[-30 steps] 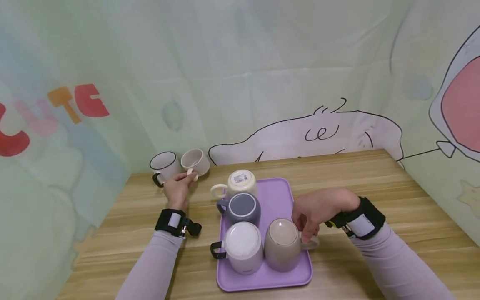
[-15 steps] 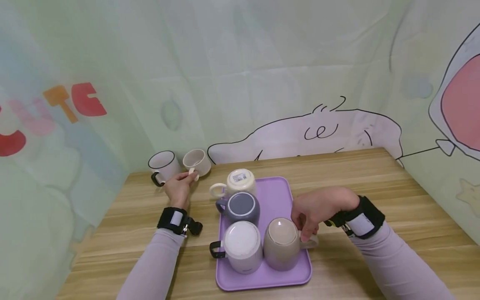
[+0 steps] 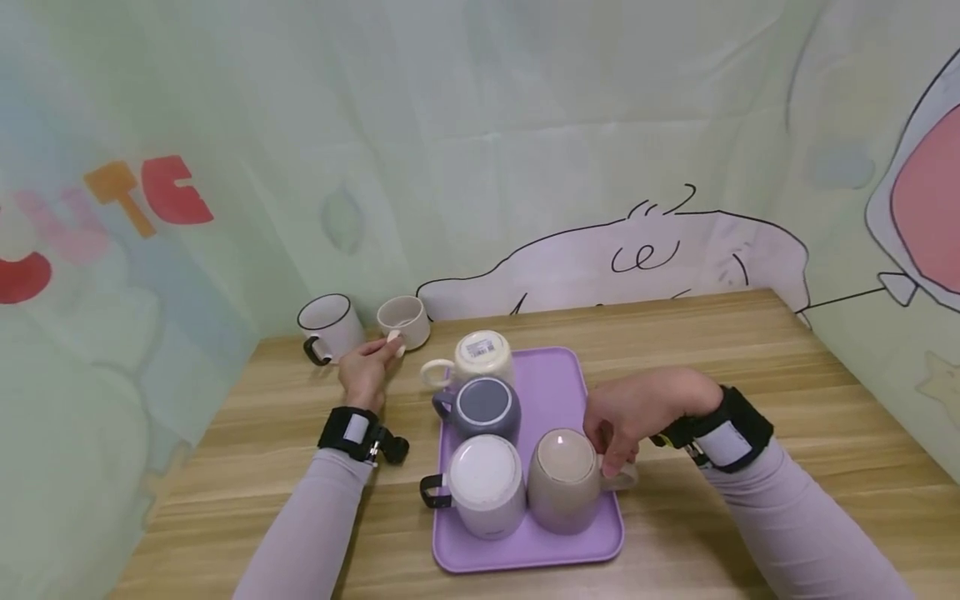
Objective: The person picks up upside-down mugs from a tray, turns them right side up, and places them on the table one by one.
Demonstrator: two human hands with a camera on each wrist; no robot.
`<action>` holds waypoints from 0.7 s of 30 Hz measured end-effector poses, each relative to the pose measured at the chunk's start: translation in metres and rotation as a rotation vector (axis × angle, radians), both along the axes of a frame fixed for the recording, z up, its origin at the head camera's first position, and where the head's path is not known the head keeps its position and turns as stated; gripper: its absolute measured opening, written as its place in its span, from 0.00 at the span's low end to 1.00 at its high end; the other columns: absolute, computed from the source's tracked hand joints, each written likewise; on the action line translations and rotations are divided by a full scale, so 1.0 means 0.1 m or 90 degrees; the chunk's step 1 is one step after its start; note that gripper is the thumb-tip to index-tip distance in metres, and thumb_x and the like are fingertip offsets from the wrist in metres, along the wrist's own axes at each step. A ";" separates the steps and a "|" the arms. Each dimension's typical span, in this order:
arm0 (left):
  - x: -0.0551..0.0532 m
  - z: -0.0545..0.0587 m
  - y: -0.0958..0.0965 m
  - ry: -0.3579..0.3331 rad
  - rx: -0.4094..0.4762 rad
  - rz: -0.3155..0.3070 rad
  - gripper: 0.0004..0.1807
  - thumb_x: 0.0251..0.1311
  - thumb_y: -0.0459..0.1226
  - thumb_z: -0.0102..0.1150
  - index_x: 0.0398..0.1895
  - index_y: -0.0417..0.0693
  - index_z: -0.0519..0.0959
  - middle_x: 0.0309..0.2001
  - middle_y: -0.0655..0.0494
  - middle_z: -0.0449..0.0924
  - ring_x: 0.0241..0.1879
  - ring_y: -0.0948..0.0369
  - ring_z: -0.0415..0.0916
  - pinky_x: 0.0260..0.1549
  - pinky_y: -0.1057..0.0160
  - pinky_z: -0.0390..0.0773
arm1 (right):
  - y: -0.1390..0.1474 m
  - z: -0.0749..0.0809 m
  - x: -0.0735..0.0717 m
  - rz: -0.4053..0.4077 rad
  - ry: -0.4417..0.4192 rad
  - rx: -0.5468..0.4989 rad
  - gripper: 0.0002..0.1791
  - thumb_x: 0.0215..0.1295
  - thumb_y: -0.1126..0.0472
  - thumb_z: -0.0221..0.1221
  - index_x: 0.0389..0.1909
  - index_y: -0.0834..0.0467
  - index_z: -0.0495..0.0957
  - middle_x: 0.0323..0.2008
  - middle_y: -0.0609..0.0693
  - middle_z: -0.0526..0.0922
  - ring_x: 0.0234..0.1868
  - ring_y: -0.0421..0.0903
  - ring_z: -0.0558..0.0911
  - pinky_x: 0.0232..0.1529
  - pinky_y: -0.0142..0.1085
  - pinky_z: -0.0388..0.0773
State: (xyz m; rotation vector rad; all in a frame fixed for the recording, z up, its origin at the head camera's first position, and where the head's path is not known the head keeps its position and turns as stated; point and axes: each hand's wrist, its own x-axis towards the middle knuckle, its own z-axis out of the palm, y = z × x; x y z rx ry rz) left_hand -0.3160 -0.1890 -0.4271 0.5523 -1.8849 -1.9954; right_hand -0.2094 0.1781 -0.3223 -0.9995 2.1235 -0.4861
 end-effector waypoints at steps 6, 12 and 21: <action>-0.01 0.03 0.04 0.015 0.026 -0.003 0.20 0.52 0.31 0.69 0.47 0.26 0.78 0.40 0.50 0.73 0.31 0.66 0.80 0.45 0.65 0.82 | 0.01 0.01 0.00 0.002 0.011 0.002 0.07 0.52 0.59 0.69 0.21 0.50 0.80 0.17 0.40 0.77 0.21 0.35 0.75 0.24 0.27 0.72; 0.04 0.03 0.04 0.013 -0.003 -0.011 0.19 0.54 0.31 0.67 0.47 0.26 0.78 0.40 0.49 0.73 0.30 0.69 0.77 0.45 0.67 0.81 | 0.01 0.03 0.02 -0.008 0.012 0.004 0.07 0.52 0.58 0.69 0.22 0.50 0.80 0.19 0.41 0.78 0.21 0.36 0.76 0.24 0.29 0.73; 0.09 0.05 0.02 0.023 -0.040 -0.025 0.19 0.59 0.33 0.64 0.51 0.31 0.77 0.44 0.47 0.75 0.35 0.65 0.77 0.47 0.65 0.80 | -0.01 0.03 0.04 -0.006 0.052 0.031 0.09 0.48 0.55 0.72 0.22 0.48 0.79 0.23 0.39 0.81 0.27 0.36 0.77 0.29 0.31 0.76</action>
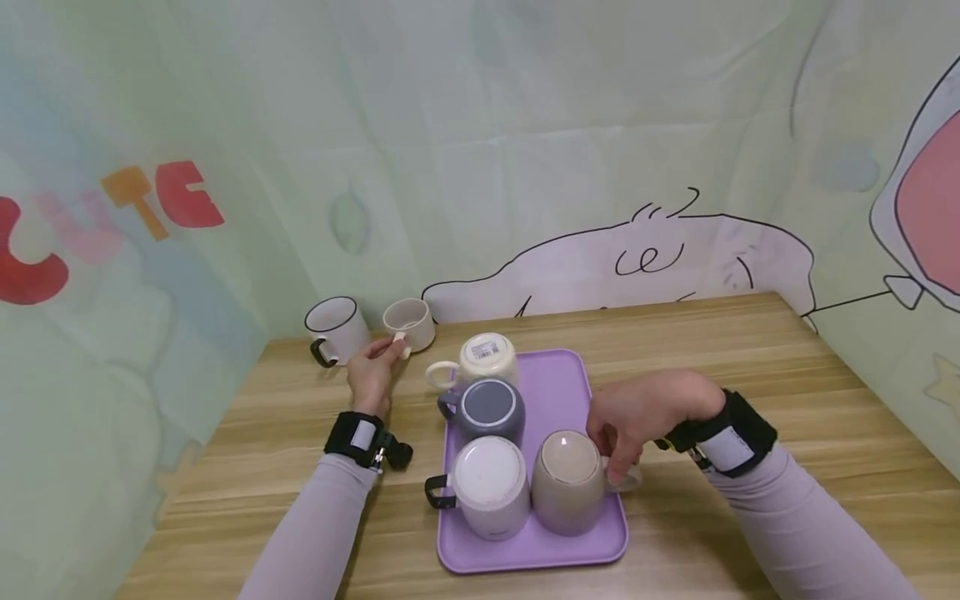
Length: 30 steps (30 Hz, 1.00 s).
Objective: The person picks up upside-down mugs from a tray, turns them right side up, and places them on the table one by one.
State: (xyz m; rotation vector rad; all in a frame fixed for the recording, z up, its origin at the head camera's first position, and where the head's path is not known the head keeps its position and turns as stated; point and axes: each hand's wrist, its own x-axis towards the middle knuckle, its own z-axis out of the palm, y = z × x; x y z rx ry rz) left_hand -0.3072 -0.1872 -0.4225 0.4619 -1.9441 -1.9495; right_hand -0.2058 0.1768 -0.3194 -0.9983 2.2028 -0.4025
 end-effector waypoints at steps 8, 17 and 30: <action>0.11 0.16 -0.01 0.058 -0.087 0.038 0.16 0.64 0.35 0.59 0.53 0.37 0.78 0.47 0.44 0.77 0.44 0.58 0.73 0.37 0.70 0.71 | -0.03 0.01 0.02 -0.026 0.007 0.021 0.09 0.48 0.56 0.72 0.22 0.48 0.79 0.24 0.40 0.81 0.27 0.36 0.77 0.30 0.32 0.78; 0.13 0.26 0.03 0.079 -0.064 -0.027 0.18 0.65 0.35 0.58 0.56 0.35 0.76 0.51 0.41 0.77 0.46 0.60 0.73 0.48 0.66 0.75 | -0.04 0.01 0.05 -0.015 0.025 0.015 0.09 0.46 0.56 0.72 0.20 0.47 0.79 0.23 0.39 0.81 0.27 0.36 0.77 0.29 0.31 0.77; 0.16 0.30 0.12 0.093 -0.024 -0.075 0.17 0.66 0.34 0.57 0.55 0.33 0.75 0.49 0.40 0.76 0.48 0.53 0.75 0.49 0.67 0.78 | -0.04 -0.01 0.05 0.005 0.078 0.018 0.11 0.45 0.55 0.73 0.19 0.47 0.77 0.22 0.38 0.78 0.25 0.35 0.73 0.27 0.30 0.75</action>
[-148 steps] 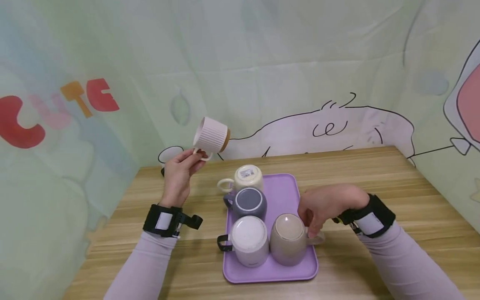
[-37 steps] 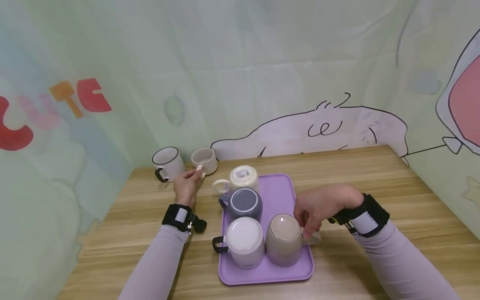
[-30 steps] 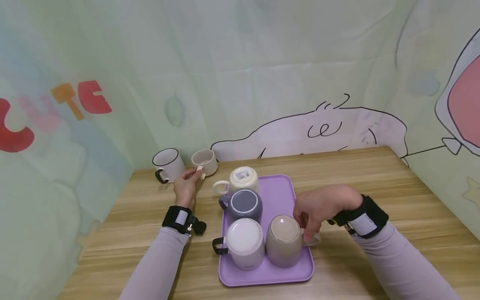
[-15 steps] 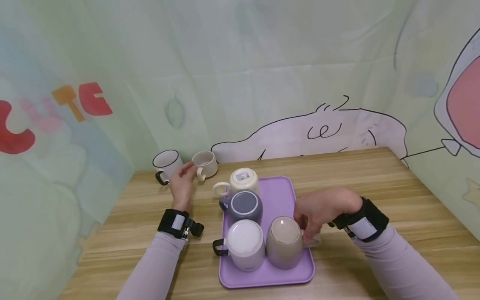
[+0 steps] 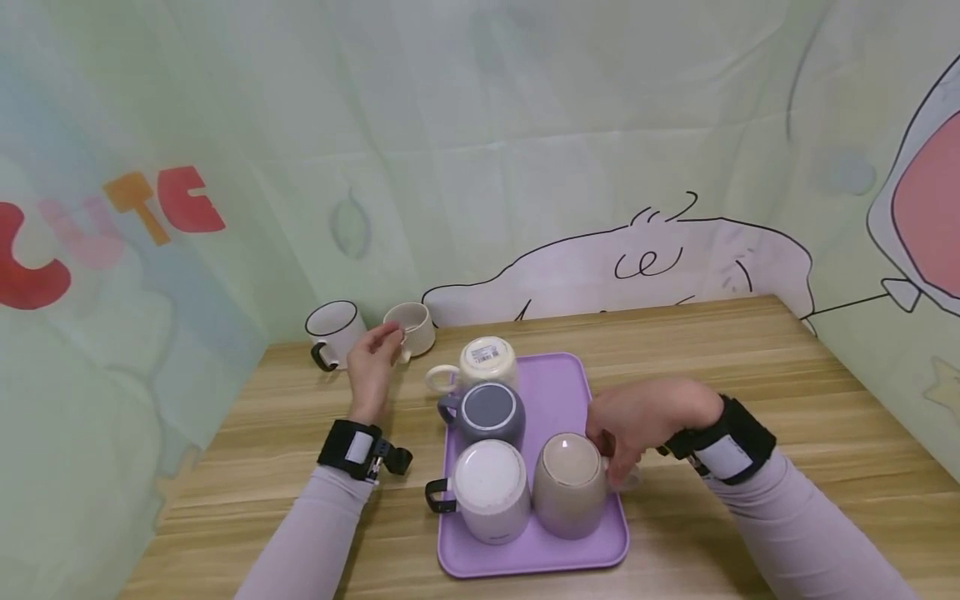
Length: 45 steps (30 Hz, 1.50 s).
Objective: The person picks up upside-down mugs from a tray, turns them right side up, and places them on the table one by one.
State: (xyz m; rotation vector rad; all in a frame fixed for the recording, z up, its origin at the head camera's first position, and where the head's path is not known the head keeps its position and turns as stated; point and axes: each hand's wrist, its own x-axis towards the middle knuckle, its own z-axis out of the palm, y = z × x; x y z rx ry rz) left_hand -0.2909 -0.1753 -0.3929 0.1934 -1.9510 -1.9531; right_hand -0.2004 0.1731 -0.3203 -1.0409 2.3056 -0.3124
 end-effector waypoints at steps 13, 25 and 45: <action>0.03 0.03 0.08 -0.026 0.019 -0.073 0.17 0.70 0.35 0.52 0.56 0.33 0.74 0.53 0.37 0.77 0.51 0.53 0.76 0.55 0.60 0.76 | 0.03 0.00 -0.06 0.067 0.079 -0.091 0.12 0.49 0.63 0.65 0.17 0.49 0.71 0.18 0.38 0.69 0.21 0.34 0.69 0.22 0.26 0.67; 0.03 0.01 0.08 -0.044 0.033 -0.100 0.16 0.71 0.33 0.49 0.57 0.32 0.73 0.55 0.36 0.74 0.52 0.55 0.76 0.60 0.55 0.72 | 0.05 0.05 -0.07 0.077 0.095 -0.134 0.11 0.51 0.61 0.67 0.18 0.49 0.73 0.18 0.38 0.69 0.22 0.34 0.68 0.23 0.27 0.68; 0.03 -0.02 0.08 -0.052 0.039 -0.104 0.15 0.70 0.32 0.49 0.56 0.33 0.74 0.53 0.36 0.76 0.51 0.54 0.76 0.59 0.54 0.73 | 0.06 0.06 -0.07 0.018 0.135 -0.117 0.11 0.52 0.63 0.68 0.19 0.50 0.75 0.18 0.39 0.71 0.22 0.36 0.69 0.23 0.30 0.70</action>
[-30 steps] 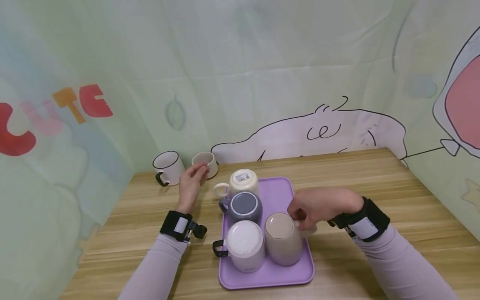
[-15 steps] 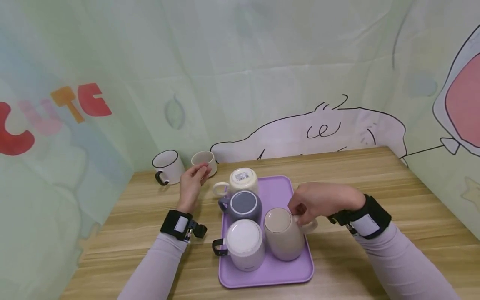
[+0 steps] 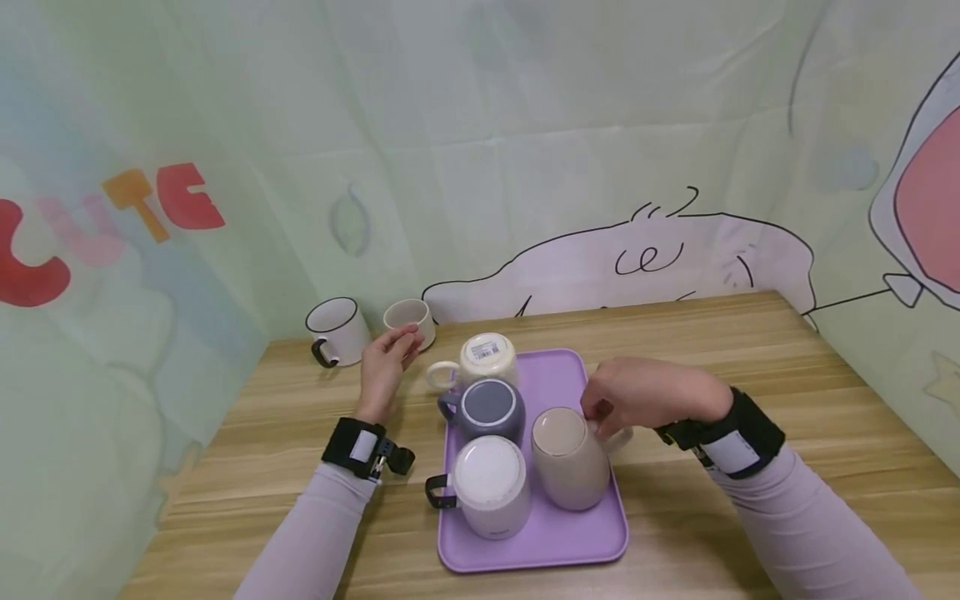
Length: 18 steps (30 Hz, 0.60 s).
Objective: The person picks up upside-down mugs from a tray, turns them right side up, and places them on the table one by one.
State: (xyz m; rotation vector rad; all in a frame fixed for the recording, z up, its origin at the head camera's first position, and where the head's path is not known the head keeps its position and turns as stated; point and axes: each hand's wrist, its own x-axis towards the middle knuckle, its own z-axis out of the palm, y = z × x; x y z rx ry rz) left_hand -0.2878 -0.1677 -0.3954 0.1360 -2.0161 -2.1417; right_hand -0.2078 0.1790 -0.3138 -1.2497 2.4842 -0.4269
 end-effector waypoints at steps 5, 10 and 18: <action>-0.01 -0.01 -0.01 0.001 -0.001 0.001 0.15 0.70 0.32 0.49 0.56 0.33 0.74 0.53 0.36 0.77 0.51 0.54 0.76 0.59 0.55 0.73 | -0.01 0.00 0.00 -0.010 0.006 0.000 0.11 0.52 0.64 0.67 0.18 0.50 0.75 0.18 0.39 0.71 0.22 0.36 0.69 0.22 0.29 0.70; 0.00 -0.02 -0.03 -0.006 -0.012 -0.003 0.15 0.71 0.32 0.48 0.56 0.35 0.74 0.54 0.36 0.76 0.52 0.54 0.76 0.59 0.56 0.74 | 0.01 -0.02 -0.02 0.003 0.021 -0.014 0.11 0.54 0.64 0.67 0.18 0.49 0.76 0.17 0.39 0.72 0.21 0.35 0.69 0.22 0.29 0.71; 0.01 0.07 -0.06 0.021 0.005 -0.014 0.16 0.71 0.33 0.49 0.56 0.33 0.73 0.48 0.38 0.78 0.53 0.47 0.75 0.54 0.53 0.77 | 0.15 0.05 -0.10 0.020 0.022 -0.071 0.10 0.57 0.62 0.65 0.21 0.49 0.76 0.18 0.38 0.72 0.22 0.34 0.71 0.23 0.29 0.72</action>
